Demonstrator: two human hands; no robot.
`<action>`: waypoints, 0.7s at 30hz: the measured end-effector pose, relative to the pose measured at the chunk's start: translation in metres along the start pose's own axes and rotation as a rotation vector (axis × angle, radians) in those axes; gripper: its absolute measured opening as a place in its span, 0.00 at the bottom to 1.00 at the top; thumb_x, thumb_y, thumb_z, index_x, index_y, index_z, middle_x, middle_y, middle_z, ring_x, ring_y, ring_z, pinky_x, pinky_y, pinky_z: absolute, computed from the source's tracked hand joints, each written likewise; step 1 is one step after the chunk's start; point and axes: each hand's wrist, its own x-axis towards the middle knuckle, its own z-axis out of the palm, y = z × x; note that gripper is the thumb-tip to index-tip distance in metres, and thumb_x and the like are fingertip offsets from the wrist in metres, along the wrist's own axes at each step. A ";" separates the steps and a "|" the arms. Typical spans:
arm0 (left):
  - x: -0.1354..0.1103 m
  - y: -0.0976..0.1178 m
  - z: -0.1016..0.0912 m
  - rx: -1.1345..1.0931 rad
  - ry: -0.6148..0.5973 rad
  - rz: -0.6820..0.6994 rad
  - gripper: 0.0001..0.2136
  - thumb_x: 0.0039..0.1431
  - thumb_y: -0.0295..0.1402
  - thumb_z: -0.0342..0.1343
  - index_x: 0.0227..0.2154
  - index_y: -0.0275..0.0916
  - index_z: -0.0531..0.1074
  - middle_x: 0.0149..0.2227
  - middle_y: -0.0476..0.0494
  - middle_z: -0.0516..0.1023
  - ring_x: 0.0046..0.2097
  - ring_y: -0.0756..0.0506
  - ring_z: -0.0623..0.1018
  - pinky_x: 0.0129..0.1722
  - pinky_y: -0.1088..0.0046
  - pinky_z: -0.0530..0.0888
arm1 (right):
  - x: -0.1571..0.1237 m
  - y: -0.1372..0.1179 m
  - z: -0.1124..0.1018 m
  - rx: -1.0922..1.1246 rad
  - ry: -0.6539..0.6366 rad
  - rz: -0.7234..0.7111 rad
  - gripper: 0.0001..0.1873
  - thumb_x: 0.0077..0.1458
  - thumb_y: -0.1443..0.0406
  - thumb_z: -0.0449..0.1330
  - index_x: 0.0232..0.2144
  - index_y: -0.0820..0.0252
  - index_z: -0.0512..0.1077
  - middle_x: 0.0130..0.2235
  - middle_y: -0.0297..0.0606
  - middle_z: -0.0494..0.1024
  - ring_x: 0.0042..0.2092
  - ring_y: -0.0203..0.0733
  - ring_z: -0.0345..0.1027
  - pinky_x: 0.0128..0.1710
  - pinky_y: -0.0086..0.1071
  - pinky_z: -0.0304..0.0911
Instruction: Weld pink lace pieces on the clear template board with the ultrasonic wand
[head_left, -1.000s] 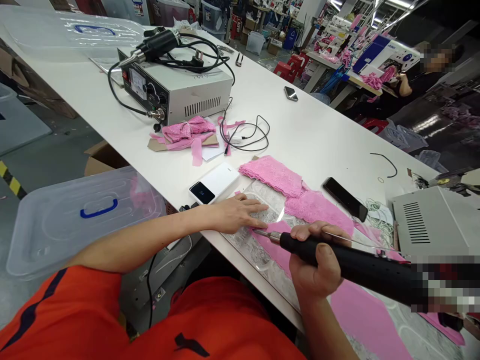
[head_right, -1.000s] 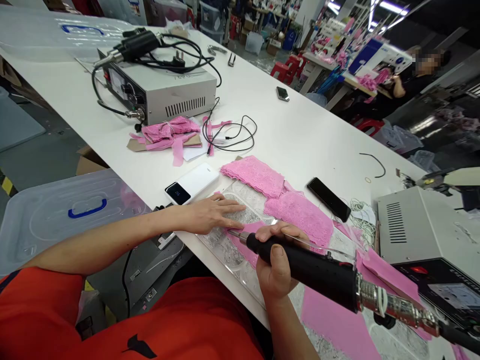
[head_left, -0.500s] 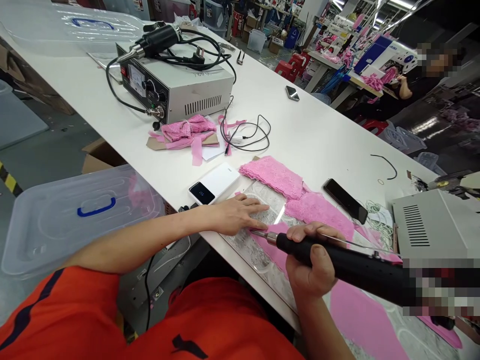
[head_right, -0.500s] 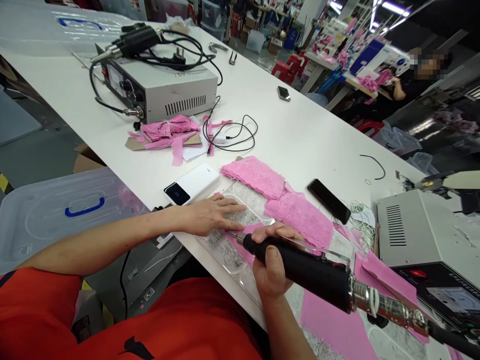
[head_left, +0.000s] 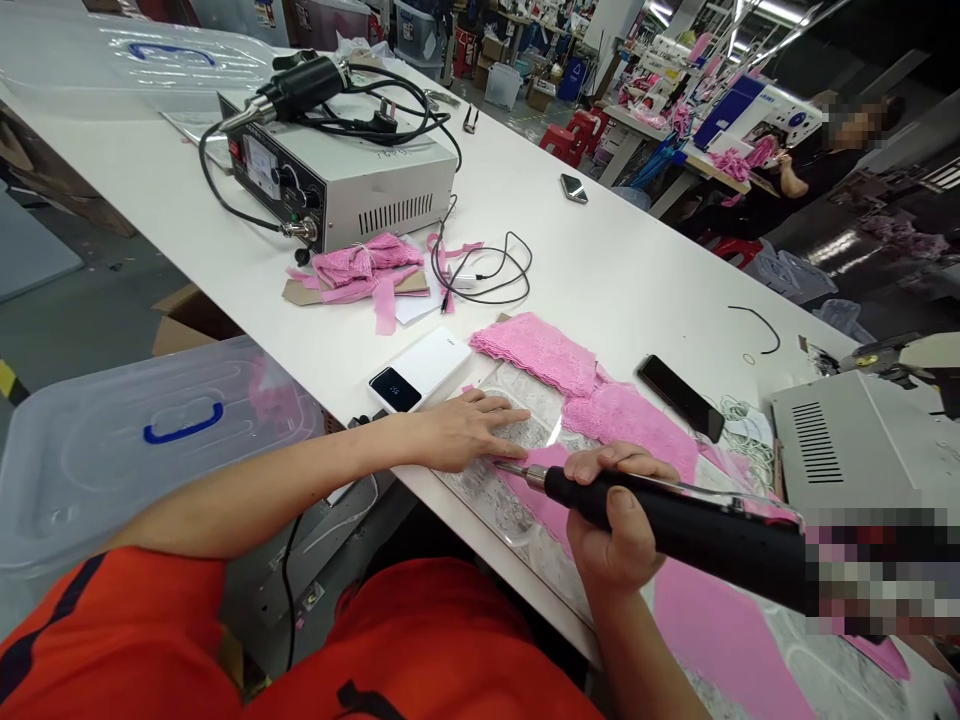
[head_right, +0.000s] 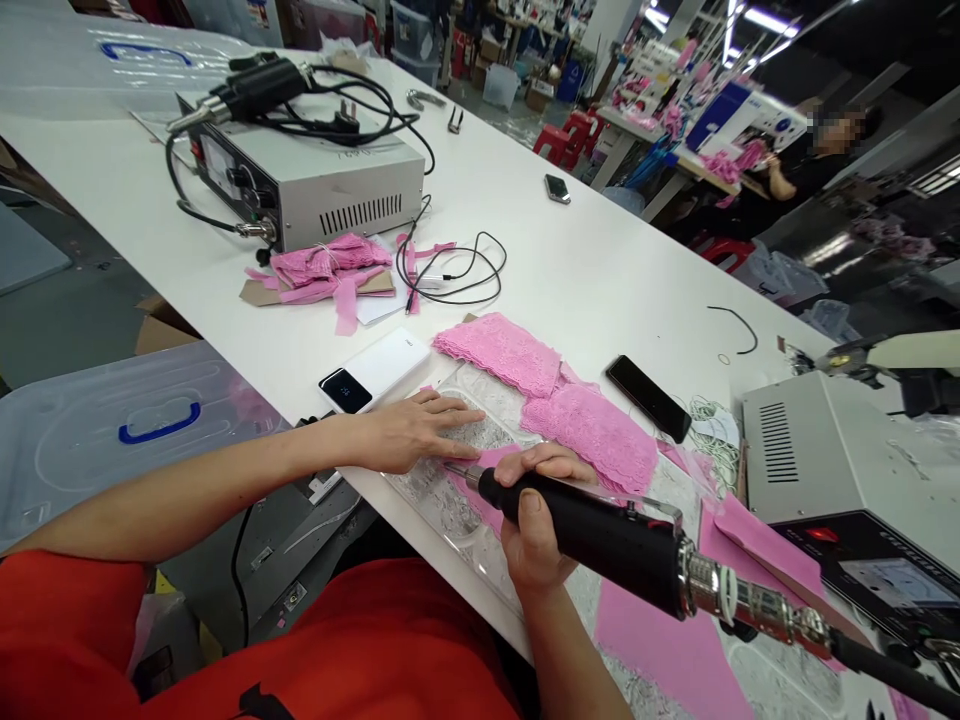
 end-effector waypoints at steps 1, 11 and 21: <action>-0.001 0.000 0.000 0.002 0.009 -0.002 0.30 0.54 0.19 0.53 0.58 0.52 0.65 0.67 0.42 0.55 0.65 0.36 0.59 0.56 0.54 0.64 | 0.002 -0.002 -0.002 -0.004 0.025 0.001 0.07 0.47 0.68 0.58 0.33 0.56 0.68 0.33 0.30 0.68 0.28 0.32 0.66 0.30 0.34 0.66; 0.004 0.040 0.026 -0.057 0.434 0.023 0.17 0.61 0.20 0.45 0.48 0.35 0.73 0.52 0.40 0.76 0.53 0.43 0.74 0.51 0.64 0.68 | 0.029 -0.021 -0.067 -0.047 0.474 0.056 0.08 0.40 0.66 0.61 0.29 0.57 0.69 0.31 0.28 0.67 0.27 0.30 0.64 0.29 0.31 0.65; 0.048 0.062 0.026 0.037 0.486 0.084 0.14 0.62 0.20 0.45 0.46 0.33 0.72 0.50 0.38 0.77 0.52 0.41 0.74 0.47 0.62 0.69 | 0.036 -0.030 -0.086 -0.108 0.492 -0.024 0.08 0.42 0.66 0.60 0.30 0.57 0.69 0.31 0.29 0.69 0.26 0.31 0.65 0.29 0.32 0.65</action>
